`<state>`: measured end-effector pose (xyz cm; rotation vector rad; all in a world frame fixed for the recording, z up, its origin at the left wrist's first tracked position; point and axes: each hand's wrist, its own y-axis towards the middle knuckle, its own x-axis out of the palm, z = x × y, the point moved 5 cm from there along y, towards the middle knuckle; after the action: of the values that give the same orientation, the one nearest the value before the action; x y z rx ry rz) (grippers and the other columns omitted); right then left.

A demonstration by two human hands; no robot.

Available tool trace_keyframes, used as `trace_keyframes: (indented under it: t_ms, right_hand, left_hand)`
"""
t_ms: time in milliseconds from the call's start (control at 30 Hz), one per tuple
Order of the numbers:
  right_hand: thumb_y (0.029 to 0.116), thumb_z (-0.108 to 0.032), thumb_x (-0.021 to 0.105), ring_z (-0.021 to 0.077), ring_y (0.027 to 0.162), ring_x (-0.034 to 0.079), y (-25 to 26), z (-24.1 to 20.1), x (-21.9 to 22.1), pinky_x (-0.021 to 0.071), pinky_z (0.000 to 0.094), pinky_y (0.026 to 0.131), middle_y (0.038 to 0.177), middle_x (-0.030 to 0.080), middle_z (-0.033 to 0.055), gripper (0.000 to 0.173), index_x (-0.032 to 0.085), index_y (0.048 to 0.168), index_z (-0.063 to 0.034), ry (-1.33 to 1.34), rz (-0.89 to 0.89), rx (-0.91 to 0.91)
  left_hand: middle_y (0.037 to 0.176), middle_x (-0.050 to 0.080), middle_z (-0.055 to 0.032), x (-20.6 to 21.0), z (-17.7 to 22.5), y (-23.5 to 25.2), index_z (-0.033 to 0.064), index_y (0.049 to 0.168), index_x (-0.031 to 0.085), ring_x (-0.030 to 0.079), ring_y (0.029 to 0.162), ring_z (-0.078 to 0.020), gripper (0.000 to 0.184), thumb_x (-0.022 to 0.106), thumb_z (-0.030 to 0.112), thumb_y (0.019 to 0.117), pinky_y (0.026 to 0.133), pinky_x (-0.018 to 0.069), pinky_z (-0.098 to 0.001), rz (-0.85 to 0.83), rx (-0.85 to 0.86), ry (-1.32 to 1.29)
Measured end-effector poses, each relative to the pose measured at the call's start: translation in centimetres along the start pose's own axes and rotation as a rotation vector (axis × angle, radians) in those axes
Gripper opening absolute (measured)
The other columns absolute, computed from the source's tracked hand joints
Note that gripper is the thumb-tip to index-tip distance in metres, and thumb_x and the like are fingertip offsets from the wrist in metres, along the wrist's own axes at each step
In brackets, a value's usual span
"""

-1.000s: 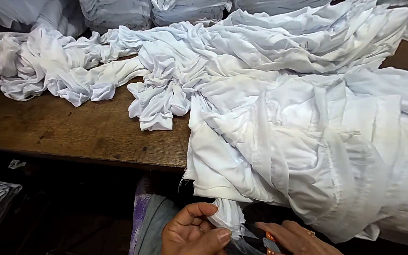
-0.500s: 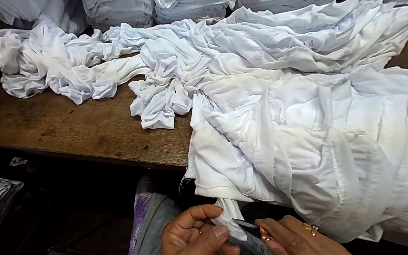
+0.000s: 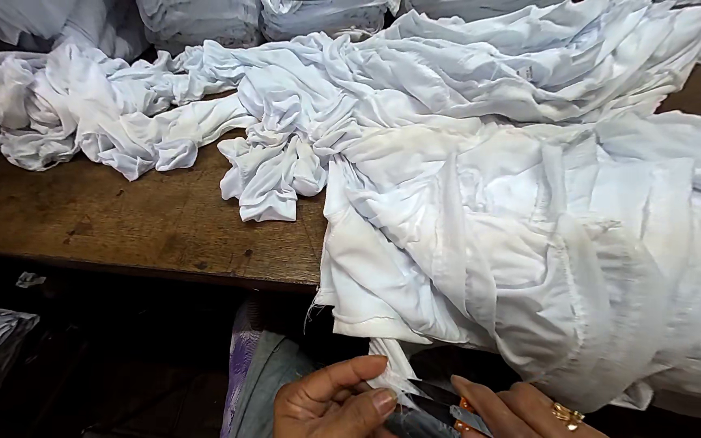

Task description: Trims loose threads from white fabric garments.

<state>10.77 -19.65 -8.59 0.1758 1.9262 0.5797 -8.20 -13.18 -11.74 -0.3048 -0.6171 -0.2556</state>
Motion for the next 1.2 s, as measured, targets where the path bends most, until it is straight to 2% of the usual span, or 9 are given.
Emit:
trace_keyframes:
  t_ms: [500, 633, 733, 800, 833, 900, 933, 1067, 1200]
  right_hand:
    - [0.1054, -0.026, 0.051, 0.0255, 0.068, 0.059, 0.2, 0.0, 1.1, 0.0462, 0.036, 0.058, 0.077, 0.063, 0.0125, 0.034, 0.072, 0.111, -0.0002, 0.039, 0.028, -0.022]
    - [0.1081, -0.026, 0.045, 0.0257, 0.07, 0.062, 0.7, 1.0, 0.7, 0.0502, 0.037, 0.062, 0.078, 0.065, 0.0168, 0.038, 0.071, 0.103, 0.0021, 0.495, -0.111, -0.019]
    - [0.1111, -0.037, 0.035, 0.0176, 0.076, 0.06, 0.7, 2.3, 0.7, 0.0496, 0.0309, 0.069, 0.084, 0.065, 0.0163, 0.055, 0.069, 0.105, 0.0056, 0.869, -0.088, 0.062]
    - [0.1074, -0.049, 0.043, 0.0114, 0.079, 0.057, 0.9, 2.3, 1.2, 0.0468, 0.0258, 0.07, 0.087, 0.062, 0.012, 0.057, 0.066, 0.108, 0.0039, 0.859, -0.045, 0.107]
    - [0.1019, -0.052, 0.054, 0.0094, 0.079, 0.056, 1.0, 2.0, 1.6, 0.0469, 0.024, 0.071, 0.089, 0.062, 0.0106, 0.056, 0.065, 0.109, 0.0029, 0.822, -0.031, 0.126]
    - [0.0909, -0.038, 0.077, 0.0099, 0.079, 0.058, 1.8, 1.0, 2.6, 0.0491, 0.0233, 0.07, 0.091, 0.063, 0.0113, 0.047, 0.063, 0.107, 0.0029, 0.746, 0.008, 0.172]
    - [0.0884, -0.029, 0.081, 0.0107, 0.079, 0.059, 2.2, 0.5, 3.1, 0.0501, 0.0234, 0.07, 0.09, 0.064, 0.0116, 0.04, 0.064, 0.104, 0.0032, 0.728, 0.036, 0.185]
    - [0.0911, -0.003, 0.069, 0.0097, 0.082, 0.062, 3.6, 0.4, 3.6, 0.0528, 0.0219, 0.073, 0.088, 0.066, 0.0092, 0.012, 0.067, 0.1, 0.0035, 0.875, 0.115, 0.17]
    - [0.0953, -0.006, 0.064, 0.0133, 0.08, 0.061, 4.3, 1.2, 2.3, 0.0515, 0.0252, 0.071, 0.087, 0.064, 0.0127, 0.013, 0.066, 0.101, 0.0062, 0.941, -0.01, 0.116]
  left_hand:
    - [0.097, 0.074, -0.0205, -0.3, -0.9, 0.2, -0.0065, 0.115, 0.073, 0.071, 0.078, -0.0173, 0.034, 0.075, -0.012, 0.0818, 0.07, 0.0596, -0.0312, 0.016, -0.048, -0.03]
    - [0.109, 0.074, -0.0194, -0.3, -0.4, 0.4, -0.0076, 0.123, 0.07, 0.073, 0.092, -0.0198, 0.036, 0.069, -0.011, 0.0873, 0.087, 0.0602, -0.0369, -0.082, 0.05, 0.0]
    - [0.114, 0.073, -0.0188, -0.2, 0.2, 0.5, -0.0072, 0.126, 0.068, 0.072, 0.098, -0.02, 0.034, 0.062, -0.01, 0.0933, 0.091, 0.0588, -0.0379, -0.125, 0.153, 0.079]
    - [0.119, 0.072, -0.0189, 0.0, 0.7, 0.4, -0.0081, 0.126, 0.068, 0.071, 0.105, -0.0214, 0.032, 0.058, -0.01, 0.0955, 0.097, 0.0573, -0.0392, -0.151, 0.198, 0.138]
    - [0.12, 0.072, -0.0182, 0.2, 0.9, 0.4, -0.0084, 0.125, 0.068, 0.07, 0.107, -0.0212, 0.031, 0.057, -0.01, 0.0961, 0.098, 0.0567, -0.0388, -0.16, 0.22, 0.174]
    - [0.121, 0.071, -0.0183, 0.5, 1.2, 0.5, -0.009, 0.123, 0.069, 0.069, 0.111, -0.0219, 0.03, 0.056, -0.011, 0.0965, 0.1, 0.0554, -0.0389, -0.177, 0.27, 0.251]
    - [0.121, 0.071, -0.0187, 0.6, 1.4, 0.5, -0.0091, 0.123, 0.069, 0.068, 0.113, -0.023, 0.03, 0.056, -0.012, 0.0961, 0.101, 0.055, -0.0394, -0.187, 0.303, 0.296]
    - [0.114, 0.074, -0.0176, 0.8, 2.5, 0.8, -0.0063, 0.116, 0.073, 0.068, 0.113, -0.0275, 0.026, 0.069, -0.009, 0.09, 0.101, 0.0559, -0.0419, -0.191, 0.549, 0.563]
    - [0.105, 0.074, -0.0071, 1.3, 3.7, 2.0, 0.0083, 0.103, 0.079, 0.067, 0.109, -0.0215, 0.014, 0.077, 0.009, 0.0888, 0.098, 0.0548, -0.0398, -0.17, 0.818, 0.917]
